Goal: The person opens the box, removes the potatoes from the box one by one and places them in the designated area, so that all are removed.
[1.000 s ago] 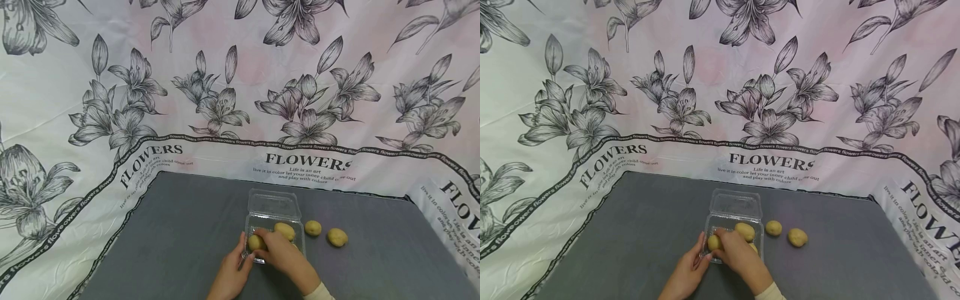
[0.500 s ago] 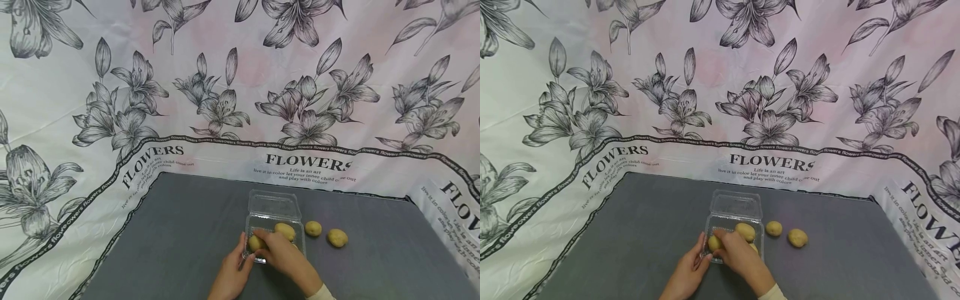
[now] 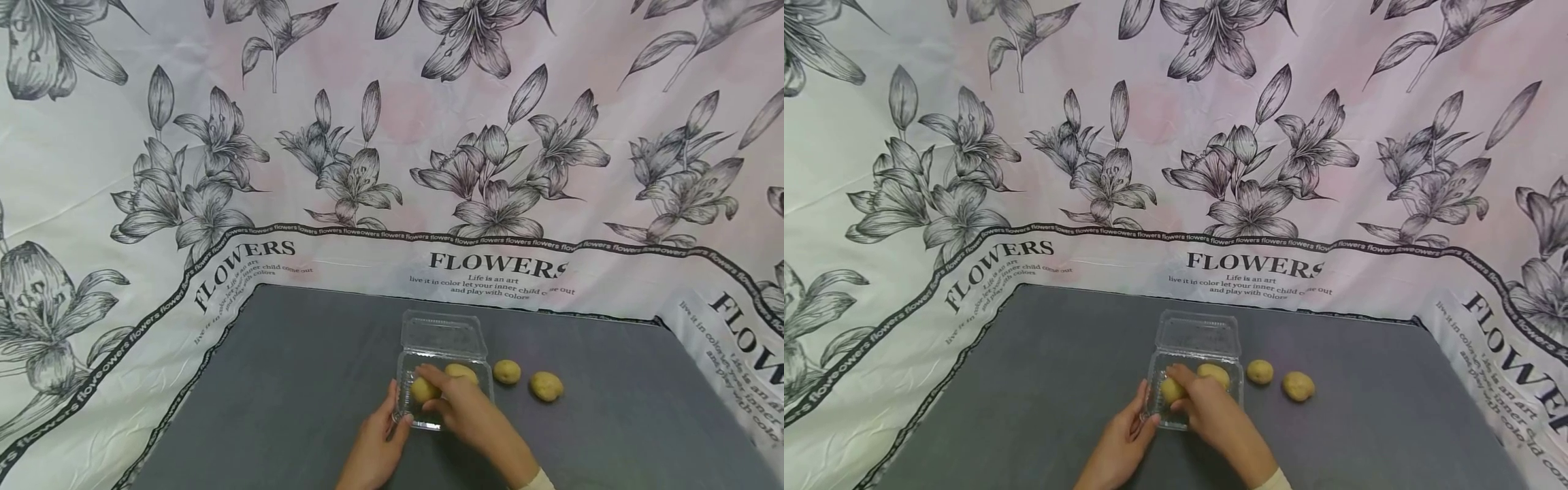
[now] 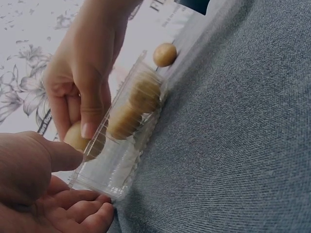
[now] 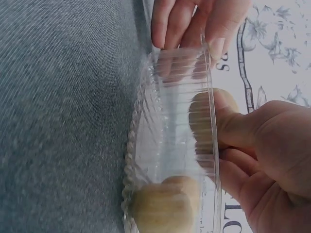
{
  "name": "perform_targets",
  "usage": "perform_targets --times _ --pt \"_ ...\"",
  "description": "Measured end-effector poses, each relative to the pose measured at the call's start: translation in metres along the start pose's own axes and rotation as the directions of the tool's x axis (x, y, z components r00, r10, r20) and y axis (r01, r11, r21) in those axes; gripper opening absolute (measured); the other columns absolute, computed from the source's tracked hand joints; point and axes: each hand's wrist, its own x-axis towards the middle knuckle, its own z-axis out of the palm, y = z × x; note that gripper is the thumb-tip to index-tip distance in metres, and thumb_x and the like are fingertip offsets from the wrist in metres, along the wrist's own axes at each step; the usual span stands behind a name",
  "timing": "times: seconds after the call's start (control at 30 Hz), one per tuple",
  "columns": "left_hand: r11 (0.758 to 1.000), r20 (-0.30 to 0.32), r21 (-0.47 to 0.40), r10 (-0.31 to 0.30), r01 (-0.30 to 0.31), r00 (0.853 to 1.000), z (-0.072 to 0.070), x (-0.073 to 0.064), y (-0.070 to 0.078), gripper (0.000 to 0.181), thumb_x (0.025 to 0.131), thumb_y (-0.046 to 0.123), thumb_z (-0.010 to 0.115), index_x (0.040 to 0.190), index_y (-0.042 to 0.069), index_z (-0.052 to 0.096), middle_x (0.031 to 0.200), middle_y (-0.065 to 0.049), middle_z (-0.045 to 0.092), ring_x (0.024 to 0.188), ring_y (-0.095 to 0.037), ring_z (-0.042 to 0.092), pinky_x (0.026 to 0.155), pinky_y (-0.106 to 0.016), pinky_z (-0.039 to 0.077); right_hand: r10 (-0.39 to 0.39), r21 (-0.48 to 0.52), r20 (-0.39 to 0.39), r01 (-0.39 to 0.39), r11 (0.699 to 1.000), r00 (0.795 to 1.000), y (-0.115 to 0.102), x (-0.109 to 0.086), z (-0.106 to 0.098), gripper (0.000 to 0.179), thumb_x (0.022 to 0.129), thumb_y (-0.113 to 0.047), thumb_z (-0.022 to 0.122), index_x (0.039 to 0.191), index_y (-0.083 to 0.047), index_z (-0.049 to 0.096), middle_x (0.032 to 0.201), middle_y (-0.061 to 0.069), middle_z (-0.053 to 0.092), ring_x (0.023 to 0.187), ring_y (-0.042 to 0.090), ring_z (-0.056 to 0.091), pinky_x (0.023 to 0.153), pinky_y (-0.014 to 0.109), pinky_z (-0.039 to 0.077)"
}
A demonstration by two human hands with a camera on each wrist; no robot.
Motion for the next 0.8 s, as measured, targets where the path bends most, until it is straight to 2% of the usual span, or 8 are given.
perform_targets --times 0.2,0.27,0.37,0.53,0.7,0.8 --pt "1.000 -0.006 0.011 0.013 -0.013 1.000 -0.001 0.000 0.000 0.071 0.109 0.021 0.061 0.162 -0.009 0.026 0.162 -0.030 0.036 0.147 -0.041 0.042 0.118 -0.050 0.040 -0.063 -0.053 -0.099 0.058 0.997 0.993 0.005 -0.003 -0.002 0.061 0.081 -0.002 0.088 0.137 0.001 0.066 0.128 0.018 0.073 0.113 0.031 0.073 0.095 0.043 0.064" --pt "1.000 -0.006 0.006 0.015 -0.015 1.000 -0.001 0.001 0.000 0.071 0.109 0.021 0.061 0.162 -0.009 0.025 0.162 -0.030 0.035 0.149 -0.040 0.041 0.118 -0.051 0.039 -0.061 -0.051 -0.121 0.055 0.997 0.991 0.005 -0.004 -0.005 0.062 0.080 -0.003 0.088 0.138 -0.003 0.066 0.124 0.014 0.075 0.108 0.027 0.074 0.091 0.041 0.065" --pt "1.000 0.000 -0.005 0.012 -0.012 1.000 -0.001 0.001 0.000 0.071 0.109 0.021 0.060 0.162 -0.009 0.025 0.162 -0.031 0.034 0.150 -0.040 0.039 0.119 -0.051 0.037 -0.045 -0.038 -0.150 0.039 0.998 0.988 0.005 -0.005 -0.008 0.063 0.081 -0.005 0.088 0.139 -0.006 0.066 0.125 0.015 0.075 0.109 0.026 0.075 0.091 0.041 0.065" --pt "1.000 0.000 -0.015 0.027 -0.027 1.000 -0.001 0.000 0.000 0.070 0.109 0.020 0.061 0.162 -0.009 0.025 0.162 -0.031 0.034 0.150 -0.040 0.039 0.119 -0.050 0.037 -0.015 -0.015 -0.165 0.013 1.000 0.986 0.006 -0.007 -0.014 0.061 0.082 -0.003 0.086 0.139 -0.001 0.066 0.135 0.021 0.070 0.121 0.033 0.070 0.097 0.044 0.062" --pt "0.998 -0.010 -0.019 0.059 -0.059 0.998 -0.001 -0.002 0.000 0.069 0.108 0.018 0.062 0.161 -0.011 0.027 0.161 -0.032 0.036 0.148 -0.042 0.041 0.118 -0.050 0.038 -0.014 -0.034 -0.169 0.008 0.999 0.985 0.009 -0.010 -0.019 0.061 0.081 -0.002 0.087 0.138 0.000 0.066 0.136 0.020 0.070 0.124 0.034 0.069 0.098 0.044 0.062" --pt "0.998 -0.016 -0.016 0.057 -0.057 0.998 -0.001 -0.002 -0.001 0.070 0.109 0.019 0.061 0.161 -0.011 0.026 0.161 -0.031 0.036 0.148 -0.041 0.041 0.118 -0.051 0.039 -0.006 -0.057 -0.176 -0.005 0.998 0.984 0.010 -0.011 -0.023 0.062 0.081 -0.002 0.087 0.139 -0.002 0.066 0.137 0.020 0.069 0.123 0.035 0.069 0.097 0.045 0.062"
